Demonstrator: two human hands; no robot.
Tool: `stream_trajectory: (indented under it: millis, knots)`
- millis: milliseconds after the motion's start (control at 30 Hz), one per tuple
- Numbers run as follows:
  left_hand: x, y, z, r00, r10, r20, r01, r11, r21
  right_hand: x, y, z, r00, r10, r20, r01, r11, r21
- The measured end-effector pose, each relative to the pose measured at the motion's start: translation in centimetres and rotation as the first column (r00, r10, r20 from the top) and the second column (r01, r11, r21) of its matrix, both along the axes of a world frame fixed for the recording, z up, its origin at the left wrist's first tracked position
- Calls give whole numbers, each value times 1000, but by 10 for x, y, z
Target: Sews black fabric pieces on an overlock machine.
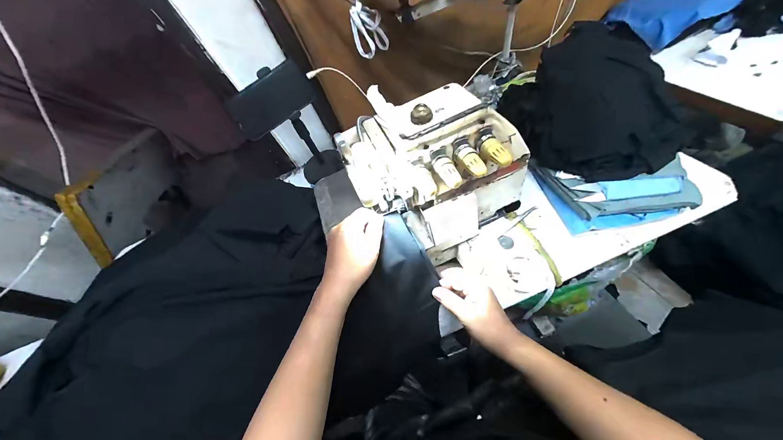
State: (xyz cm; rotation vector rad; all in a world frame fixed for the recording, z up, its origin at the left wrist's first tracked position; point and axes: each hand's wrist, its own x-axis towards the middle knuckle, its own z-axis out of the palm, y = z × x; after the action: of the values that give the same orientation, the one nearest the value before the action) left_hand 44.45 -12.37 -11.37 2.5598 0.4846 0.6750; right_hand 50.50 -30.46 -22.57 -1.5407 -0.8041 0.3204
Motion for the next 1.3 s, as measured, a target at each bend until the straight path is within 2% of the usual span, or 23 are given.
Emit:
stream_trajectory:
  millis: [100,200,267,333,467,533,667,800,900,1133,1300]
  knots:
    - [2,4,-2,999,-48,-9,48,999,5,-3,-1,3,971,36,-235,-14,996,92]
    - [-1,2,-6,998,-63,-31,63,998,22,-8,-3,9,817,88,-570,-13,991,135]
    - [0,1,-6,998,-49,-26,50,998,36,-7,-1,9,759,131,-638,-37,987,158]
    - [1,2,-7,999,-50,-6,50,997,52,-6,0,6,814,167,-557,-102,984,147]
    - [-1,-3,-2,999,-48,19,47,999,17,-6,0,3,901,136,-412,-106,990,95]
    - [-2,-7,4,999,-18,45,19,1000,-18,-5,-3,6,914,137,-382,-114,990,84]
    - [-3,-4,-3,1000,-2,13,3,998,-57,-5,-9,2,929,156,-335,-160,987,15]
    - [-12,-5,2,997,10,-80,-16,997,-78,-9,-20,3,928,239,-285,-274,958,-89]
    - [-21,-4,-1,997,-1,-81,-5,997,-72,-19,-27,0,925,302,-229,-325,943,-71]
    - [-19,-3,1,993,12,-117,-34,982,-186,-30,-26,-13,974,224,39,-226,973,36]
    - [-15,-5,6,980,21,-197,-41,995,-96,-33,-24,-17,969,194,149,-203,978,43]
